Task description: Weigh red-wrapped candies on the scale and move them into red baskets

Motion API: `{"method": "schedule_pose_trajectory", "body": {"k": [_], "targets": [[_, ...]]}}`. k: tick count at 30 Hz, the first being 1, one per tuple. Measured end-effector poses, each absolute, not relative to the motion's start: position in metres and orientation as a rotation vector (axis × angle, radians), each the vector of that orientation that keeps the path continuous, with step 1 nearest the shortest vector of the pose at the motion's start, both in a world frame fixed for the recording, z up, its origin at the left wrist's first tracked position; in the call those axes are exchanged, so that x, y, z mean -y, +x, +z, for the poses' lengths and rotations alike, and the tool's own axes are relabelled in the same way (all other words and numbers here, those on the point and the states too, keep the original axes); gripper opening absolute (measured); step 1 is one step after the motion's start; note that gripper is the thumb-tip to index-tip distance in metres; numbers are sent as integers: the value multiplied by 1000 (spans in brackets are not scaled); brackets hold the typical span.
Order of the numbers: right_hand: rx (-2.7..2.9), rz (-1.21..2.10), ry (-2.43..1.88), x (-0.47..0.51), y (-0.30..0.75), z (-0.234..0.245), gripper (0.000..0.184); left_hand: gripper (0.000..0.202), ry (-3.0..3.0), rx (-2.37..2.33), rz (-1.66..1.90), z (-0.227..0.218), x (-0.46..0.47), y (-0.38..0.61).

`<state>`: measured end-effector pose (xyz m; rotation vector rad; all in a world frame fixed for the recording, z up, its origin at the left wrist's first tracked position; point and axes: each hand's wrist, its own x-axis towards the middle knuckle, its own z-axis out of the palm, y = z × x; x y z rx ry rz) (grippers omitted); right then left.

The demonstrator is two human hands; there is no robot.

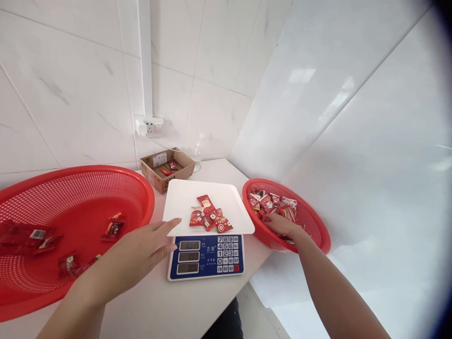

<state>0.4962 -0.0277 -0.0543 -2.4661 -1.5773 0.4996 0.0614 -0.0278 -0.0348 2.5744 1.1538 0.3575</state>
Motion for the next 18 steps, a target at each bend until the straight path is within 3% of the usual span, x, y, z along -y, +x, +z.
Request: {"method": "schedule_pose_trajectory", "body": {"k": [5,8,13,18], "targets": [[1493,339,-2452,29,487,-22,21,52,2543,-1200,298,-34,28,63],[1458,447,-2181,24,454,-5,27,51,2565,-1182,293,-36,29,65],[1630,731,-1777,-2,380,-13,16,51,2586,-1185,319,-37,29,64],[1810,546,-1806,-23,348,-26,11,53,2574,-1194,314,-37,29,60]]}}
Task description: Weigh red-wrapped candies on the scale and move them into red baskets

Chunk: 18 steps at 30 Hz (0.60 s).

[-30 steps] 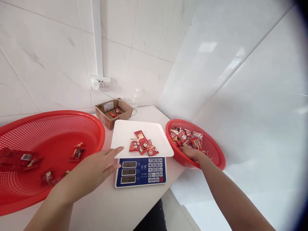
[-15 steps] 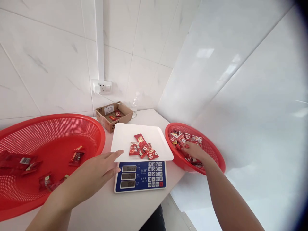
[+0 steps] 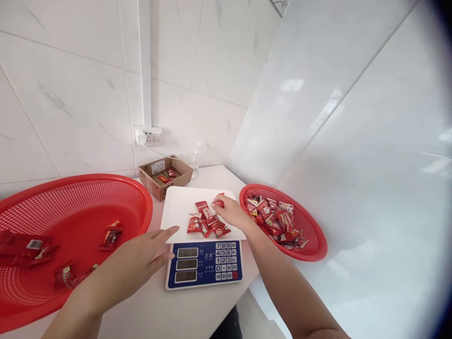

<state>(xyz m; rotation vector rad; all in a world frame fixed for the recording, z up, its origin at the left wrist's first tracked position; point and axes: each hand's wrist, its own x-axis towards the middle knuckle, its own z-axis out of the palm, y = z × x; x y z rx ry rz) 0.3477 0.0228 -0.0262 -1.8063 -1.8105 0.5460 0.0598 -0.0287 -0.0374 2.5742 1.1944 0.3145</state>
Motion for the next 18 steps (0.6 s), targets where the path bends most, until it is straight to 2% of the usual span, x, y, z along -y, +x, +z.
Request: {"method": "schedule_pose_trajectory", "body": {"k": [5,10,15,18], "targets": [[1861,402,-1824,-17,355,-18,15,52,2575,-1202,347,-37,30,58],[2033,410,-1836,-5,365,-19,15,51,2579,-1183,377,-36,29,59],[2026,316,-1812,-4,365,-22,24,51,2569,-1178,380,-37,29,61],[2152,285,-1690,-8,356,-30,36,51,2560,-1172,361,-37,30,61]]}}
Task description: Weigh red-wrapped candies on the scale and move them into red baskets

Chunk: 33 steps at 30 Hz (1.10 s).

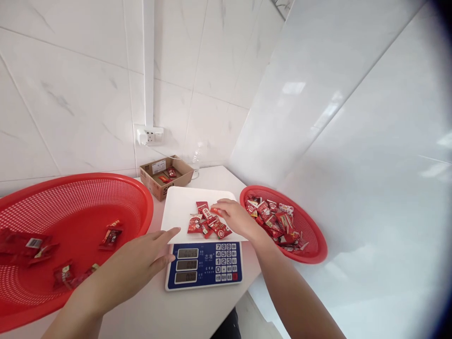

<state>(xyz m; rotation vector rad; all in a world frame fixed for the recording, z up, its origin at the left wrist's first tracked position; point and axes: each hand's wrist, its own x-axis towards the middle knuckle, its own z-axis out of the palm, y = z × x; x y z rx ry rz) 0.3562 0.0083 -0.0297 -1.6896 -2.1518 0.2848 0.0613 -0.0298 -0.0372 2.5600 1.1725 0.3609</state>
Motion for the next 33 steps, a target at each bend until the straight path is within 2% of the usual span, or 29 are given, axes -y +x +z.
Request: {"method": "schedule_pose_trajectory", "body": {"k": [4,7,15,19,25,33], "targets": [[2351,261,-1715,-13,348,-44,53,50,2570,-1163,308,-35,32,61],[2346,244,-1780,-12,351,-46,55,51,2533,-1182,267,-32,33,61],[1907,288,-1934,-1,368,-35,31,52,2620,-1177,301,-37,31,59],[1679,231,-1771,11,379,-44,21,51,2632,-1186,293,-36,31,57],[1333,351,-1732,39,389,-69,38,51,2511,-1235,255,-27,30,59],[1411,329,-1719,43,380,-79,42,51,2468,-1236,225,-24,30,60]]}}
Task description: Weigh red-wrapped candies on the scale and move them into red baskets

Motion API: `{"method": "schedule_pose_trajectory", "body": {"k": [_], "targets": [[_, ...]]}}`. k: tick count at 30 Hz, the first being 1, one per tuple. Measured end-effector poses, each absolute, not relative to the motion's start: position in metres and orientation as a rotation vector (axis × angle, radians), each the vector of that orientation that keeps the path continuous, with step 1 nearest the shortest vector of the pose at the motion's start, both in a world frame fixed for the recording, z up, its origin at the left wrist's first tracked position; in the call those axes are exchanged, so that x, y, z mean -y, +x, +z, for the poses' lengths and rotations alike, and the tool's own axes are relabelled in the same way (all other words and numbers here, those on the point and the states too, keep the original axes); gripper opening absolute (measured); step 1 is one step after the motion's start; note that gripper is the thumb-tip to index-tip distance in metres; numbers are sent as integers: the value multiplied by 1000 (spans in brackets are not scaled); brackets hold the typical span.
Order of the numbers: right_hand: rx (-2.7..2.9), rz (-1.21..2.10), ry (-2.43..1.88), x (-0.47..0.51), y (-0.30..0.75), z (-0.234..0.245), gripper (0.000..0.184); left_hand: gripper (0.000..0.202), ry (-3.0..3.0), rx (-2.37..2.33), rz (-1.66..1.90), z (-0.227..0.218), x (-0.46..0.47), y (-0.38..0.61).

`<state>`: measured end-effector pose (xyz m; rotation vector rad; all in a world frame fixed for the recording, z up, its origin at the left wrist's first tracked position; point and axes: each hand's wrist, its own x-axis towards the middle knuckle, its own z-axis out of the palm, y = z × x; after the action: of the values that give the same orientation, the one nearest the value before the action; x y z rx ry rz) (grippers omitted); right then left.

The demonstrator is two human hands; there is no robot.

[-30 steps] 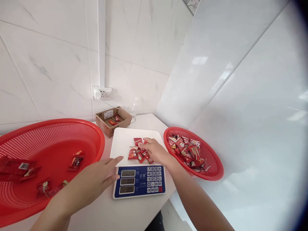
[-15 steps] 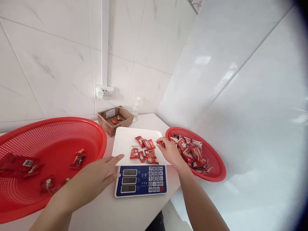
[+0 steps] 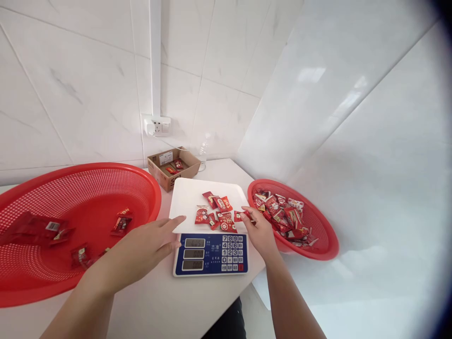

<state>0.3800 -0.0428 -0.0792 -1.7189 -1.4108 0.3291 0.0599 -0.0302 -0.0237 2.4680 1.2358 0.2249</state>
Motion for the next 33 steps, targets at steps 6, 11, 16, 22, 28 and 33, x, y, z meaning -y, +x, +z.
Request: {"method": "schedule_pose_trajectory", "body": {"k": [6,11,16,22,28,33], "targets": [[1355,132,-1681,46,374,-82,46,50,2489,-1244,267,-24,31,58],[1207,23,-1717,55,378,-93,44,50,2493,-1269,298,-24,31,56],[1199,71,-1756,61,385,-106,45,49,2492,-1278,304,-24,31,56],[1206,41,-1743,62,382,-106,46,50,2503,-1269,300,-26,29,58],[1224,-11,-1842,66,380,-101,50,50,2515,-1258,305,-29,29,57],[1339,103,-1836,64,373,-100,51,50,2506,-1238,322,-29,30,57]]}}
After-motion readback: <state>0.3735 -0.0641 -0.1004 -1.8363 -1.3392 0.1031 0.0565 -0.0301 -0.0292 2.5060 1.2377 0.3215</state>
